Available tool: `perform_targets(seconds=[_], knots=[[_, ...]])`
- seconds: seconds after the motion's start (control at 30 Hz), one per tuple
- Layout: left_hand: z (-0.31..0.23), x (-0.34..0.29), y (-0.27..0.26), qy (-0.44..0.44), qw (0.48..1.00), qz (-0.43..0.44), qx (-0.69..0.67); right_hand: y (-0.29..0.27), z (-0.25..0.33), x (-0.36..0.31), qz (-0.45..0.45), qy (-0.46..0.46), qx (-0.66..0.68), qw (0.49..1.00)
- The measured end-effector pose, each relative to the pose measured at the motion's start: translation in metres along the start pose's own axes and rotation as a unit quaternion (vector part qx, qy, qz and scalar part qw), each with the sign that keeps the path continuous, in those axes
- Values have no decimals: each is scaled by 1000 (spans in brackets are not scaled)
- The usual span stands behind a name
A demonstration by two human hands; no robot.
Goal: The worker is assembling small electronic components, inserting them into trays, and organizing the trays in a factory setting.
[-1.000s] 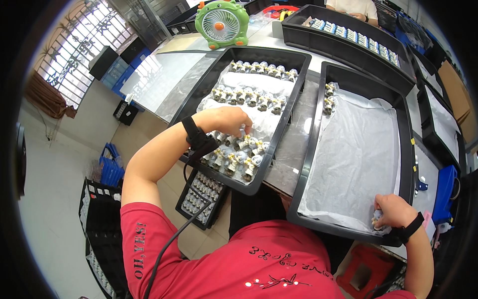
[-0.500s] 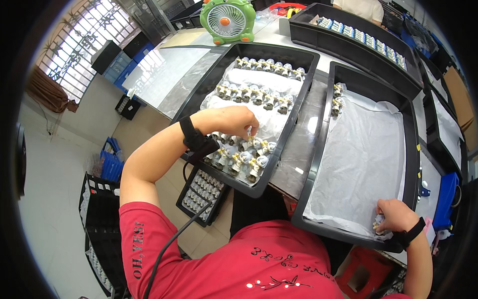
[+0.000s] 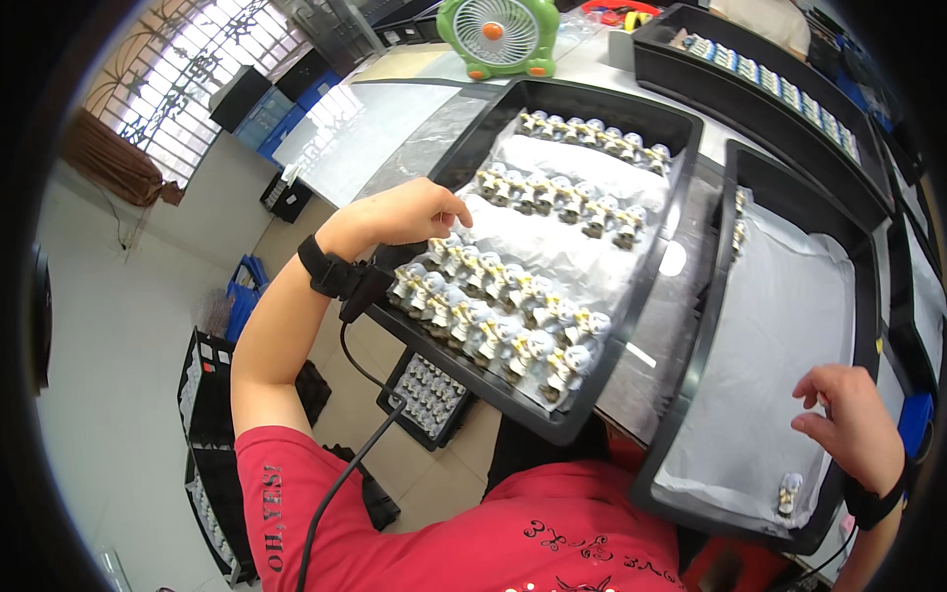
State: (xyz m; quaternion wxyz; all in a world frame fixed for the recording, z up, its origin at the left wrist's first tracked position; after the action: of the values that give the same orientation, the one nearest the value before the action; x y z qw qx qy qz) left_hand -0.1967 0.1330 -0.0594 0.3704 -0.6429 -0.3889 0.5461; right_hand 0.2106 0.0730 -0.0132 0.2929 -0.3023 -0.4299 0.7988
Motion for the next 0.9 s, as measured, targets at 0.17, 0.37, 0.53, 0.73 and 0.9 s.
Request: perform_targets(seconds=[0.17,0.37,0.53,0.73,0.9], knots=[[28,-10,11,9,1000,-23,6,-9,94,90,-16,-137,8,990],[20,-6,11,47,991,-76,104,35,180,185,47,-358,-42,932],[21,-4,11,20,982,-99,161,69,205,253,11,-403,-12,915],[31,6,11,24,977,-113,181,96,216,306,7,-367,47,929],[27,6,12,62,972,-126,191,122,224,314,24,-361,20,932]])
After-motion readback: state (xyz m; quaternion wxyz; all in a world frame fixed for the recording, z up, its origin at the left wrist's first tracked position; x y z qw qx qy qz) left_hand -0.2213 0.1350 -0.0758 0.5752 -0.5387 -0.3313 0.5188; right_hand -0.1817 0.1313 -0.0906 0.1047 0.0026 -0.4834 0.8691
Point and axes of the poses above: each hand's wrist, its own x-axis towards the middle knuckle, its own y-axis out of the palm, z = x × y, the point moved 10 cm from there along x, towards the middle knuckle, and after that the axes turned 14 degrees about -y, right-handed, at the moved point
